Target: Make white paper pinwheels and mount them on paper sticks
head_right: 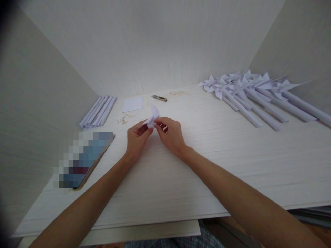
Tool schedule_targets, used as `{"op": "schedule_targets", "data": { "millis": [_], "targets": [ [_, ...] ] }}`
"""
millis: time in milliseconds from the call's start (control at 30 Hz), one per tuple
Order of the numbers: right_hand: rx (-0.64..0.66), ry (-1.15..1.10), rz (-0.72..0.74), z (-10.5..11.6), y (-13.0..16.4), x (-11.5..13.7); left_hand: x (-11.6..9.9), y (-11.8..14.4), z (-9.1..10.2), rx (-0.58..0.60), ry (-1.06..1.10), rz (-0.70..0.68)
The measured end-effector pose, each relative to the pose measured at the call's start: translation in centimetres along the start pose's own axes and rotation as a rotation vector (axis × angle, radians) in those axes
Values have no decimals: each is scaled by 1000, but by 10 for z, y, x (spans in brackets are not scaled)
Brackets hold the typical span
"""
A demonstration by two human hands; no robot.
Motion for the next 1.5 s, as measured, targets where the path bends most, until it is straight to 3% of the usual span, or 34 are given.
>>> {"op": "schedule_targets", "data": {
  "millis": [333, 500, 800, 1067, 1500],
  "targets": [
    [-15, -62, -26, -1, 0, -5, 4, -3, 0, 12, 55, 44],
    [-67, 13, 42, 7, -3, 1, 4, -2, -2, 24, 103, 84],
    [-183, 224, 17, 19, 0, 0, 8, -1, -1, -1, 130, 159],
    [-99, 85, -43, 11, -2, -10, 9, -1, 1, -9, 139, 187],
    [-98, -68, -106, 9, -3, -12, 10, -1, -2, 41, 142, 197]
  ]
}}
Point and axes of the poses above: each hand's wrist, its own y-axis away from the middle knuckle, its own z-axis out of the back of the hand, x = y × z, the point moved 8 cm from there along -y, towards the middle knuckle, and after that the axes turned 12 degrees about z, right-handed, at the moved point
